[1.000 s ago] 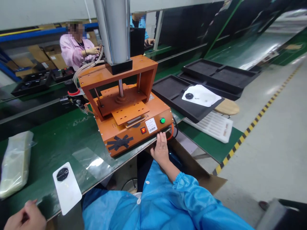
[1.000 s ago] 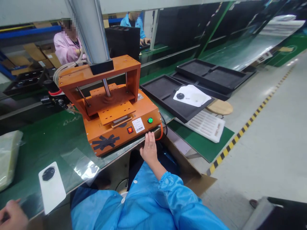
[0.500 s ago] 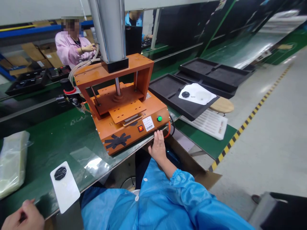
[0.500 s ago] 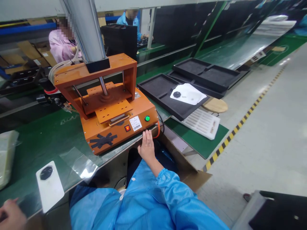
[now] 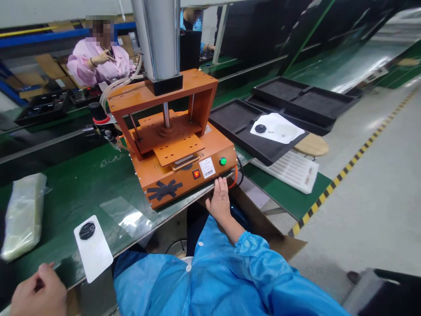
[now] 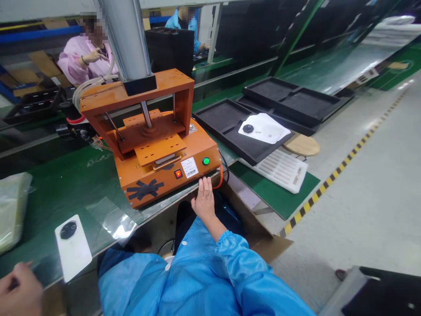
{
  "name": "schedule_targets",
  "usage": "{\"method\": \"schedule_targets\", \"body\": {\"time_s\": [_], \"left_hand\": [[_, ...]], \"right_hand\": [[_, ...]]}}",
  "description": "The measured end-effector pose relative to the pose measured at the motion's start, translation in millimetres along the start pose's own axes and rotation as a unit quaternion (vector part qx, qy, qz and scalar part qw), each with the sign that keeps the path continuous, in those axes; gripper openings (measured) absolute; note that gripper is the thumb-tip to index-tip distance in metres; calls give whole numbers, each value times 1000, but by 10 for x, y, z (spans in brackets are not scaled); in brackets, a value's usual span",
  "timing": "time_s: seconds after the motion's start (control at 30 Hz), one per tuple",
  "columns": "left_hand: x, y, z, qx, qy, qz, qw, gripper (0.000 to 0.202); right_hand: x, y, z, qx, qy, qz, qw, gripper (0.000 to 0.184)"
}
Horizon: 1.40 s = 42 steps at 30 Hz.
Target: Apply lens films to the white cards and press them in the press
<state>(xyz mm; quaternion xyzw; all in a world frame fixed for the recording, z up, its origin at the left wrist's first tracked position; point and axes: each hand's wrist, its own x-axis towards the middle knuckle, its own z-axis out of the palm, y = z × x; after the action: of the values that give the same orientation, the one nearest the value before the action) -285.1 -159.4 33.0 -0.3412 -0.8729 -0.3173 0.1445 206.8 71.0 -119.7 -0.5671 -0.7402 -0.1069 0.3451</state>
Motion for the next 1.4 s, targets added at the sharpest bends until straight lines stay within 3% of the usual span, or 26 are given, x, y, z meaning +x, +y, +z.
{"method": "schedule_targets", "body": {"time_s": [0.1,0.83,1.2,1.4], "left_hand": [[-1,-3,23,21,75,27,997,13],[-60,-121,86,34,81,33,996,29],[-51,-183,107,51,89,67,992,39],[-60,-45,90,58,89,30,994,35]], "right_hand": [[-11,10,-8,6,-11,6,1000,100],[-17,17,-54,-1,-10,-12,1000,101],[-5,9,-47,-10,2,-17,1000,100],[-16,81,-106,15,-3,-38,999,102]]}}
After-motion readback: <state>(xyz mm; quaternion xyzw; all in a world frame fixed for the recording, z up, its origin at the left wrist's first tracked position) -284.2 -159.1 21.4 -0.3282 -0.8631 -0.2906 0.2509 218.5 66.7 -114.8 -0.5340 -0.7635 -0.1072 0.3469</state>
